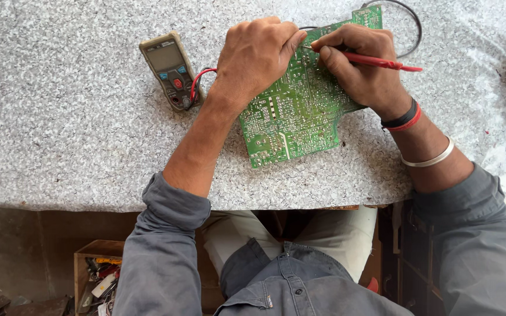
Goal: The person holds a large green circuit board on a workbench and probes its components with a red multimeter test lead, repositioning the board and the probe tip across different points while the multimeter sits beside the board. They turn and shift the board to reach other areas and continue probing until the end of the clip.
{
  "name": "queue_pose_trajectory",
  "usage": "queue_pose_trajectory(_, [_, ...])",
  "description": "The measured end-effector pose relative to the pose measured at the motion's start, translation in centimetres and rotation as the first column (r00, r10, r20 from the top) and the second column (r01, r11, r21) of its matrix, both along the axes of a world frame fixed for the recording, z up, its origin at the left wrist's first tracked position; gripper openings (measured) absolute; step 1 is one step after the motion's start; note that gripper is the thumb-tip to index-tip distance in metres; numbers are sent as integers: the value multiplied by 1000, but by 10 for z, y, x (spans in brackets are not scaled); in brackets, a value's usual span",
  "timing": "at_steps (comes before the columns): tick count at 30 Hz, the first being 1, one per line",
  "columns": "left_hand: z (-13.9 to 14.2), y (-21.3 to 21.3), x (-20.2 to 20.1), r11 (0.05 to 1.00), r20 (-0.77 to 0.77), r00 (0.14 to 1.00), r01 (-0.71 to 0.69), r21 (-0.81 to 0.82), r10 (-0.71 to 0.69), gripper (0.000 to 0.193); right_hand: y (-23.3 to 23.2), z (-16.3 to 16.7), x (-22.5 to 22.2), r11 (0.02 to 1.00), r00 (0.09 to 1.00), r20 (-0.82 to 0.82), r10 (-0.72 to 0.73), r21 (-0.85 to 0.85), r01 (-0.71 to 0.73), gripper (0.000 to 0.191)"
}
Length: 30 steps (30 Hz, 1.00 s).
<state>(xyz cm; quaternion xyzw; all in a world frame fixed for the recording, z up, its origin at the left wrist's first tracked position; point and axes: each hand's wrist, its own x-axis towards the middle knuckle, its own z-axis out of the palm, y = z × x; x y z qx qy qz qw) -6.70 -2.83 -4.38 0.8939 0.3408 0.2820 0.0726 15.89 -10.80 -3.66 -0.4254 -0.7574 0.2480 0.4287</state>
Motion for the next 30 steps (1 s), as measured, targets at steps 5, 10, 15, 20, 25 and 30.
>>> queue_pose_trajectory(5, [1, 0, 0, 1000, -15, 1000, -11, -20, 11, 38, 1, 0, -2, 999, 999, 26, -32, -14, 33, 10])
queue_pose_trajectory(10, [1, -1, -1, 999, 54, 998, 15, 39, -17, 36, 1, -3, 1, 1000, 999, 29, -15, 8, 15, 10])
queue_pose_trajectory(15, [-3, 1, 0, 996, -38, 999, 16, -92, -19, 37, 3, -10, 10, 999, 985, -168, -32, -18, 30, 14])
queue_pose_trajectory(20, [-5, 13, -10, 991, -149, 988, -64, -122, 46, 45, 5, -10, 31, 997, 959, -276, -70, -7, 71, 16])
queue_pose_trajectory(25, [-4, 23, -27, 999, 61, 997, 38, -29, -37, 34, 9, -12, 37, 995, 948, -302, -99, -24, 96, 16])
queue_pose_trajectory(30, [0, 23, -31, 995, 44, 996, 81, -62, -78, 32, 10, -17, 33, 1000, 957, -288, -29, 4, 31, 15])
